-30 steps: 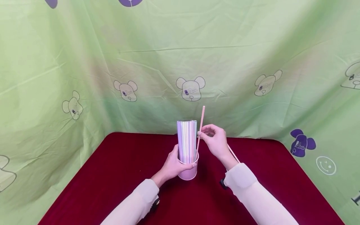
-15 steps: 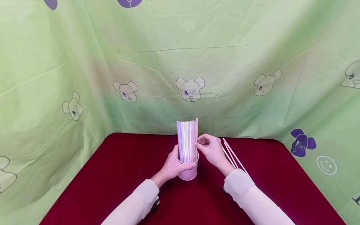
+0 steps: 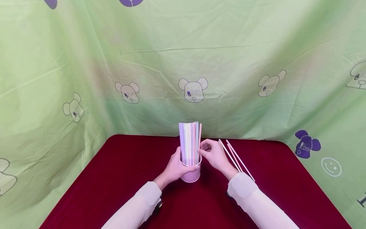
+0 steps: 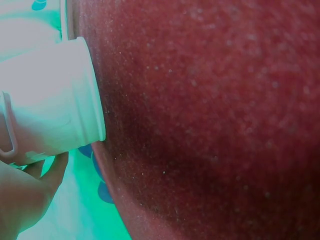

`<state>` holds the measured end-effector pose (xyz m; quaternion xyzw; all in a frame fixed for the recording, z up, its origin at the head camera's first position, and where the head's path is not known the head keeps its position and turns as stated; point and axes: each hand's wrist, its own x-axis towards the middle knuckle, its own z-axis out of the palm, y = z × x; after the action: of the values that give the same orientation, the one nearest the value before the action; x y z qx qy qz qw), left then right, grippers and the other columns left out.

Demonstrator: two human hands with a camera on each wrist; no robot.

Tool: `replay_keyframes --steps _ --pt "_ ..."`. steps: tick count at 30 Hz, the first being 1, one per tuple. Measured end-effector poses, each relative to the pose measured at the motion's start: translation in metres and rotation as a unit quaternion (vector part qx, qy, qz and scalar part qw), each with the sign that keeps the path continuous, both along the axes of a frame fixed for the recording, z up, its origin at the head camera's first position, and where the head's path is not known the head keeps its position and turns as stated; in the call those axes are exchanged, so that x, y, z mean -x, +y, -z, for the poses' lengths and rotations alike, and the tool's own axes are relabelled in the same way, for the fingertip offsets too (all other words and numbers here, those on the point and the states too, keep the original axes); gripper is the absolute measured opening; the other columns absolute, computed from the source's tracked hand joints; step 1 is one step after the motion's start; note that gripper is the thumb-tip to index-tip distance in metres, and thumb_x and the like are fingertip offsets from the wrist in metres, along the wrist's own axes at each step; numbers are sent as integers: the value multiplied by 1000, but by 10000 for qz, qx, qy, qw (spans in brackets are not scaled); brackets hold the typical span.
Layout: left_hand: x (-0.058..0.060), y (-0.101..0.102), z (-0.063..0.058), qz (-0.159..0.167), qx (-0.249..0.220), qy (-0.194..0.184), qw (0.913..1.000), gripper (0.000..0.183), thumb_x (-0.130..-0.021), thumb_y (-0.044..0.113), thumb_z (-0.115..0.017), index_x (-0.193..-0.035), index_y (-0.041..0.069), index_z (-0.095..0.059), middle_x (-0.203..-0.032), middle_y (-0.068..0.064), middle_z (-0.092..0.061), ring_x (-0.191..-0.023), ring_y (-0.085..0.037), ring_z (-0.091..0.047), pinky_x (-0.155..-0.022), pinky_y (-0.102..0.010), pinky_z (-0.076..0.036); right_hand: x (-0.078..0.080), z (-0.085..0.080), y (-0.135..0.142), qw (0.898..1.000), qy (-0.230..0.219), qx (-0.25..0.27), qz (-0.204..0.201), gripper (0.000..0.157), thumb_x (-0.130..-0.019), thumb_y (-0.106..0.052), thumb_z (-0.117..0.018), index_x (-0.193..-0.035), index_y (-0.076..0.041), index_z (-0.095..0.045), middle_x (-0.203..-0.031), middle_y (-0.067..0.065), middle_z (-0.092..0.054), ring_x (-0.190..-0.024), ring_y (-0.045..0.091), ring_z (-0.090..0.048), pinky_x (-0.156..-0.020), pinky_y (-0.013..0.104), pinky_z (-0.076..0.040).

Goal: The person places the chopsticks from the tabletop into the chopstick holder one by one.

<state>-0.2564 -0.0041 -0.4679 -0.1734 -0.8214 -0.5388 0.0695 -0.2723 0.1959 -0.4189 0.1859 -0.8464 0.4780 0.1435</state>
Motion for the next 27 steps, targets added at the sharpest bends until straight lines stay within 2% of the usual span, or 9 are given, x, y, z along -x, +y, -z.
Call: replay_keyframes --steps 4,10,15,19,22,27 --pt "0 -1 0 3 -26 -49 10000 92 -68 46 -93 -140 14 -46 -121 0 -64 -105 -12 -63 -92 -32 -52 1 -1 0 9999 -13 -139 -21 13 -84 0 -81 -92 1 -70 -81 8 -72 -76 15 -67 -69 25 -57" --pt "-1 -1 -1 57 -42 -45 10000 91 -68 45 -93 -140 14 -46 -121 1 -63 -105 -12 -63 -92 -33 -52 1 -9 8 9991 -91 -414 -12 18 -85 -11 -83 -96 -1 -72 -84 6 -73 -77 15 -68 -71 28 -57" --pt "1 -2 -1 105 -133 -8 9999 93 -68 44 -94 -141 15 -45 -122 1 -63 -106 -12 -63 -94 -33 -52 3 -25 22 9981 -147 -538 256 17 -89 -21 -81 -97 -7 -74 -88 4 -74 -78 16 -69 -69 26 -55" --pt "2 -2 -1 112 -115 -7 9999 93 -68 46 -94 -140 16 -45 -121 2 -63 -106 -11 -63 -93 -34 -52 7 -34 37 9958 -75 -789 459 15 -92 -19 -77 -99 -7 -74 -91 6 -75 -78 16 -67 -68 24 -52" --pt "2 -2 0 102 -105 -1 9999 93 -67 47 -94 -140 15 -45 -120 3 -63 -105 -11 -63 -92 -34 -53 11 -35 51 9936 -43 -987 555 15 -93 -17 -75 -101 -5 -74 -91 8 -75 -78 15 -66 -68 24 -51" --pt "3 0 4 86 -84 -69 9999 92 -67 47 -94 -140 17 -45 -120 5 -63 -105 -9 -63 -93 -33 -53 17 -31 73 9910 -244 -1078 760 17 -94 -17 -74 -104 -3 -73 -94 11 -75 -80 15 -66 -68 24 -51"
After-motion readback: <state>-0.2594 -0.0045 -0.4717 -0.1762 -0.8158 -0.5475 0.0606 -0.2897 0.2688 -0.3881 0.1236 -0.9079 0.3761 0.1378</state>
